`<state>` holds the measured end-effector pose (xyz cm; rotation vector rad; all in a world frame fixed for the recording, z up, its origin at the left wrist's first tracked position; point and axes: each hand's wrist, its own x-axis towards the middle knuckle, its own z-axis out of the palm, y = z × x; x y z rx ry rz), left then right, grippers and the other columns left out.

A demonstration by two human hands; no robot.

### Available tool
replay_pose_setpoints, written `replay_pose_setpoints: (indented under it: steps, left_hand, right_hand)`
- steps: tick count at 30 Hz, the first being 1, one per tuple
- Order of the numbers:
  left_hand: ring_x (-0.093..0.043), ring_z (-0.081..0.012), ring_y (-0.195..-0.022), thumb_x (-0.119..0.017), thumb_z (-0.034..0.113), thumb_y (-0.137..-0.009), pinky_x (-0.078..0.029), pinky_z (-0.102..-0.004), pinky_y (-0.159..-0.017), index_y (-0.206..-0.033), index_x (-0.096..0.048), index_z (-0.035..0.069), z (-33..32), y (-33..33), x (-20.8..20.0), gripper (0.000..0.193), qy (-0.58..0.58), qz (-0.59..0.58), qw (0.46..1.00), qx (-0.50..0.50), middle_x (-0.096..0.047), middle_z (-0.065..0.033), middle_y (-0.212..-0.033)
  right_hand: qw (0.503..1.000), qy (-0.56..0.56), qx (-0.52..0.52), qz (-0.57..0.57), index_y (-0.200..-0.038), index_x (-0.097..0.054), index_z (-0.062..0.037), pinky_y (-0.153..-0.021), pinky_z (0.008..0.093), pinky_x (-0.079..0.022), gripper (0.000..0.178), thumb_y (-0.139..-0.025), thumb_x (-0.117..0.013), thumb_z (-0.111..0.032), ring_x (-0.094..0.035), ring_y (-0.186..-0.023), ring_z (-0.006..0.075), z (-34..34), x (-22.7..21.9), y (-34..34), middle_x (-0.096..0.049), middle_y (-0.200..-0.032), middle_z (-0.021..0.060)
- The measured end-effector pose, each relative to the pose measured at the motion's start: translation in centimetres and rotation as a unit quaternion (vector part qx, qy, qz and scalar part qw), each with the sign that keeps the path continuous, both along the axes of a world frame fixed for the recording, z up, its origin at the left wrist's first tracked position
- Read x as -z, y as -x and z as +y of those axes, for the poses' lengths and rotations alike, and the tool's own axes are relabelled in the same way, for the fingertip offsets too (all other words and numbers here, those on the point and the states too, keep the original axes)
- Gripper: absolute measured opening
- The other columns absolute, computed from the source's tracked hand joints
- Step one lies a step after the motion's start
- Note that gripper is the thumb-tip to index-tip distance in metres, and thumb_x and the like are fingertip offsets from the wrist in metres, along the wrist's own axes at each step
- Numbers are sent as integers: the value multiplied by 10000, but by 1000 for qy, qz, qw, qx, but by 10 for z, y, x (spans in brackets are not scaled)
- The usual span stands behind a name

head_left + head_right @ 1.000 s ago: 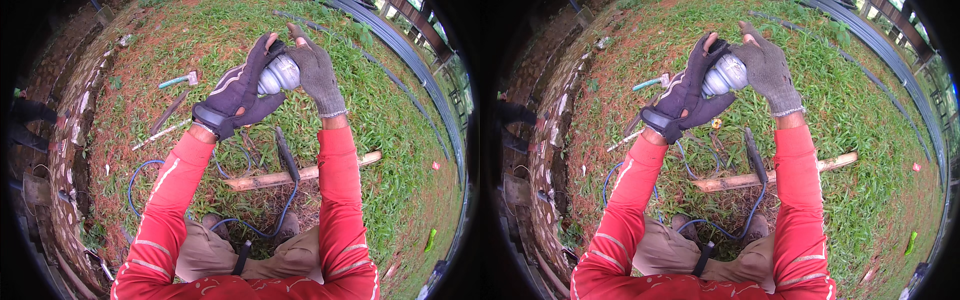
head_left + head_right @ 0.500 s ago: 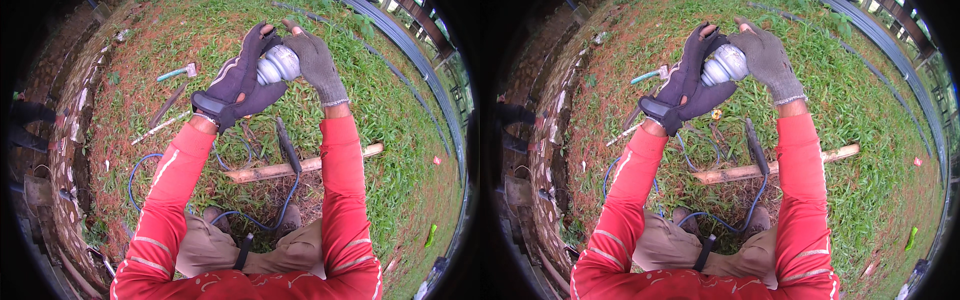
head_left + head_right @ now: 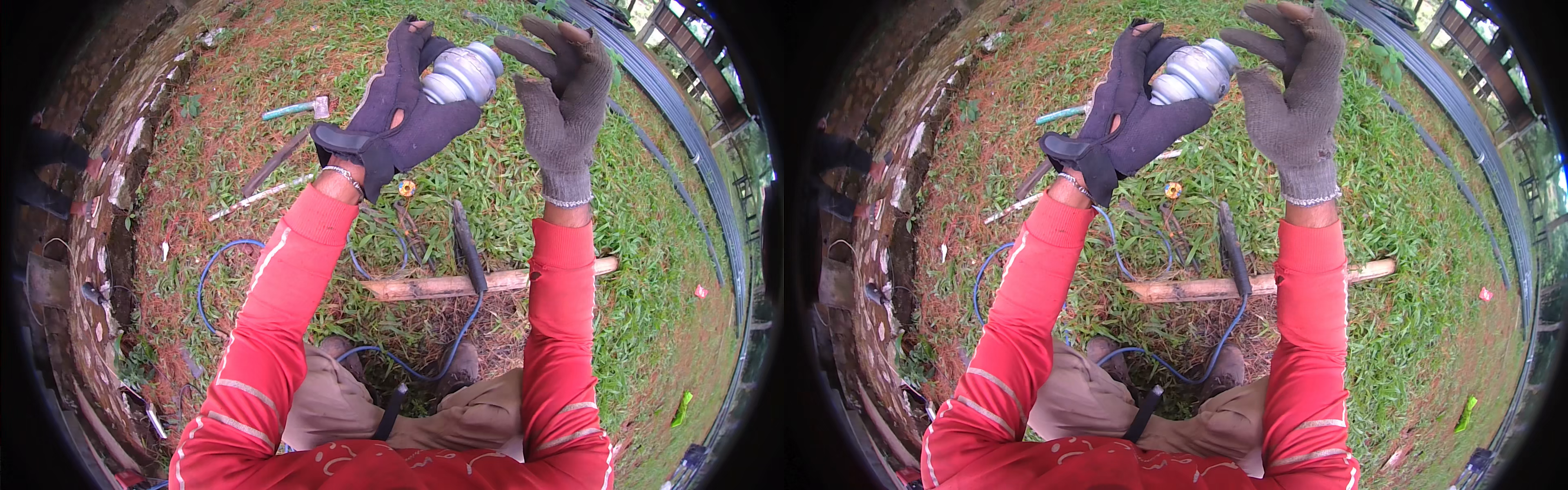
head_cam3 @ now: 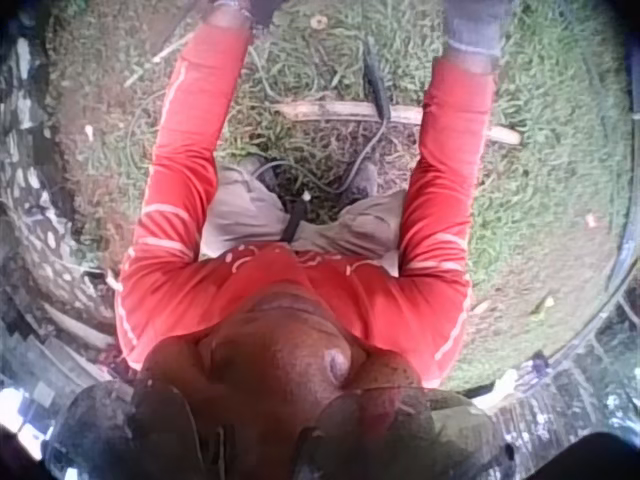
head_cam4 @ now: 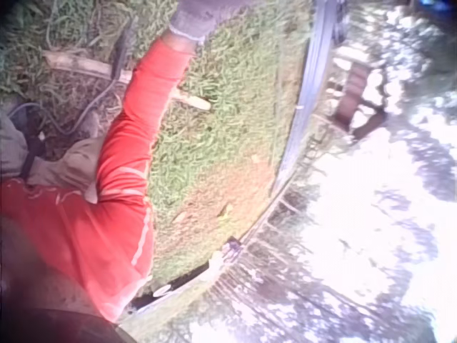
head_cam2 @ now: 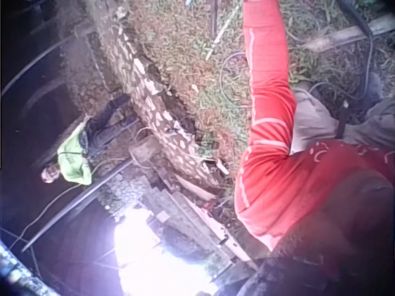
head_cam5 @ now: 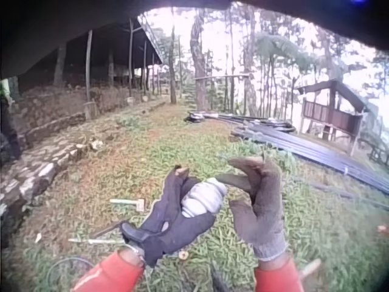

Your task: The person holds a metal object with a gloved hand and uses a welding tool to join components, resulting in sparks.

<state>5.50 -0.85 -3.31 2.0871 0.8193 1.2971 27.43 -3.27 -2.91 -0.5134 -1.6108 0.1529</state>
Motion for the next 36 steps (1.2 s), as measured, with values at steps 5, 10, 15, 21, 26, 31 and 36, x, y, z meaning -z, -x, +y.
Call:
replay_pose_setpoints:
  steps: [5, 10, 15, 21, 26, 31, 36]
  left_hand:
    - [-646, -335, -1427, -943, 273, -829, -541, -467, -1204, -1685, -264, -2, 10, 7, 6, 1126, -60, 10, 998, -31, -591, -251, -1575]
    - [-644, -329, -1443, -942, 285, -828, -543, -457, -1200, -1680, -290, 9, 3, 9, -1, 1107, -28, 8, 999, -27, -605, -257, -1567]
    - [-641, -344, -1455, -966, 311, -812, -537, -455, -1201, -1679, -311, 20, 6, 10, 2, 1125, -22, -27, 999, -10, -624, -241, -1556]
    - [-637, -310, -1451, -979, 314, -792, -532, -462, -1207, -1689, -309, 21, 1, 9, 1, 1157, 2, -21, 1000, 12, -631, -222, -1555]
    - [-633, -293, -1451, -980, 292, -799, -532, -444, -1213, -1684, -338, 18, -1, 6, -1, 1127, 0, 2, 1000, 5, -621, -220, -1578]
    - [-595, -287, -1506, -974, 196, -799, -545, -432, -1215, -1710, -332, 27, 3, 12, 0, 1127, 39, 4, 996, 84, -587, -204, -1637]
    - [-568, -287, -1537, -963, 168, -803, -538, -449, -1232, -1738, -307, 66, -1, 5, 2, 1146, -14, 49, 991, 126, -546, -204, -1672]
  right_hand:
    - [993, -68, -29, -88, -1630, -348, -56, -1135, 493, -588, 627, -1079, -646, -25, -773, -1279, 415, 11, -4, 10, -593, -1593, 296]
    - [989, -41, 46, -134, -1626, -347, -45, -1153, 484, -574, 584, -1103, -607, -43, -783, -1276, 368, -1, 1, 21, -594, -1607, 288]
    - [975, -70, 114, -177, -1608, -423, -63, -1019, 393, -608, 606, -1033, -598, 15, -804, -1242, 310, 2, 2, 29, -647, -1585, 202]
    - [995, -59, 55, -56, -1554, -528, -63, -926, 332, -638, 596, -977, -645, 30, -809, -1221, 289, 3, 5, 33, -726, -1503, 142]
    - [984, -51, 169, -16, -1555, -450, -16, -1004, 377, -623, 520, -1090, -674, -75, -823, -1067, 261, 7, -3, 10, -703, -1448, 208]
    - [950, 219, 215, 50, -1313, -748, -15, -925, 415, -613, 368, -1099, -699, -310, -776, -1059, 216, -6, -15, -10, -803, -1193, 129]
    - [945, 251, 171, -122, -1195, -843, -33, -917, 457, -583, 491, -1129, -628, -469, -770, -1004, 375, -5, -11, -12, -820, -1101, 222]
